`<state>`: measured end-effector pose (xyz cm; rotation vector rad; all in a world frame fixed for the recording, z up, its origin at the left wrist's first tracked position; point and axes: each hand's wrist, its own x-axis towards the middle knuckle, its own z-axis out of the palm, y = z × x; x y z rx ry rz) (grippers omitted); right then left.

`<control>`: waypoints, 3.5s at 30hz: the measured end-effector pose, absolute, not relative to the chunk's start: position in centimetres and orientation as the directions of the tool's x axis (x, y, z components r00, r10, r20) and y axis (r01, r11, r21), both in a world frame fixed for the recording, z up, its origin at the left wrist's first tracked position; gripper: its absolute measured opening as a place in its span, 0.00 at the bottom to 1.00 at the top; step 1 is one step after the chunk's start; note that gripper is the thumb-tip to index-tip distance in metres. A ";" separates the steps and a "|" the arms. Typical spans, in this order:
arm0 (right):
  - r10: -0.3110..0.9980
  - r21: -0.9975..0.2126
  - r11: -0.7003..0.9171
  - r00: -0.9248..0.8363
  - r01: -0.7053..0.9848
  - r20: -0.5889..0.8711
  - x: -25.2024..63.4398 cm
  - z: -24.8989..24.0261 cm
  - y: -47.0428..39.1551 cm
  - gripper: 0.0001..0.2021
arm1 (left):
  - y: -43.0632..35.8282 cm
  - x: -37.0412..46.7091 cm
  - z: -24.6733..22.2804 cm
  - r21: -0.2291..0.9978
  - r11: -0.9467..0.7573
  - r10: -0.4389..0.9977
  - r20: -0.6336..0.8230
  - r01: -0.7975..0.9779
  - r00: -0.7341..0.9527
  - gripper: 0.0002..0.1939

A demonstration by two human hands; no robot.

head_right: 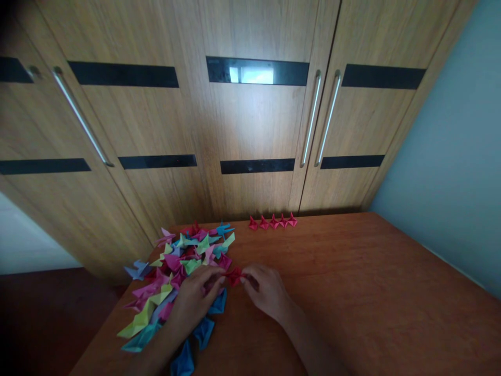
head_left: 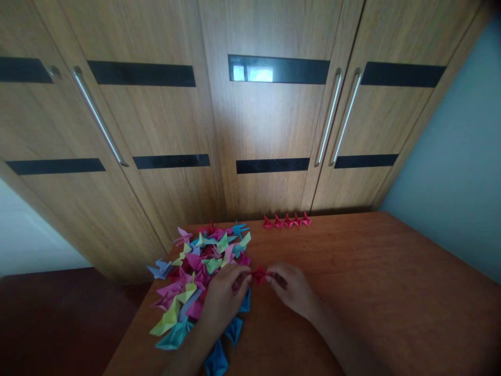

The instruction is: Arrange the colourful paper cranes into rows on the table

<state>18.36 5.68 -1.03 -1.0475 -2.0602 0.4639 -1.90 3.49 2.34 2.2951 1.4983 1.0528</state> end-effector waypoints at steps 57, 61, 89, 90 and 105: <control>0.862 -0.378 -0.431 0.497 0.819 0.095 34.1 -4.1 22.0 0.19 | 3.0 -1.8 1.8 0.475 -0.515 0.836 0.464 0.714 0.293 0.14; 0.851 -0.396 -0.422 0.507 0.815 0.136 33.5 -4.2 20.6 0.19 | 3.0 -1.8 1.8 0.470 -0.518 0.833 0.467 0.715 0.297 0.14; 0.969 -0.558 0.188 -0.061 0.808 0.239 24.6 -5.1 9.3 0.08 | 3.8 -13.3 5.6 0.200 -0.049 0.940 0.340 0.979 -0.023 0.14; 0.970 -0.560 0.189 -0.064 0.807 0.235 24.6 -5.0 9.3 0.08 | 3.4 -14.3 5.5 0.148 0.006 0.950 0.307 0.989 -0.052 0.15; 0.973 -0.556 0.174 -0.056 0.813 0.223 24.4 -4.9 9.3 0.08 | 2.9 -16.9 3.2 0.098 0.039 0.994 0.100 0.994 -0.049 0.15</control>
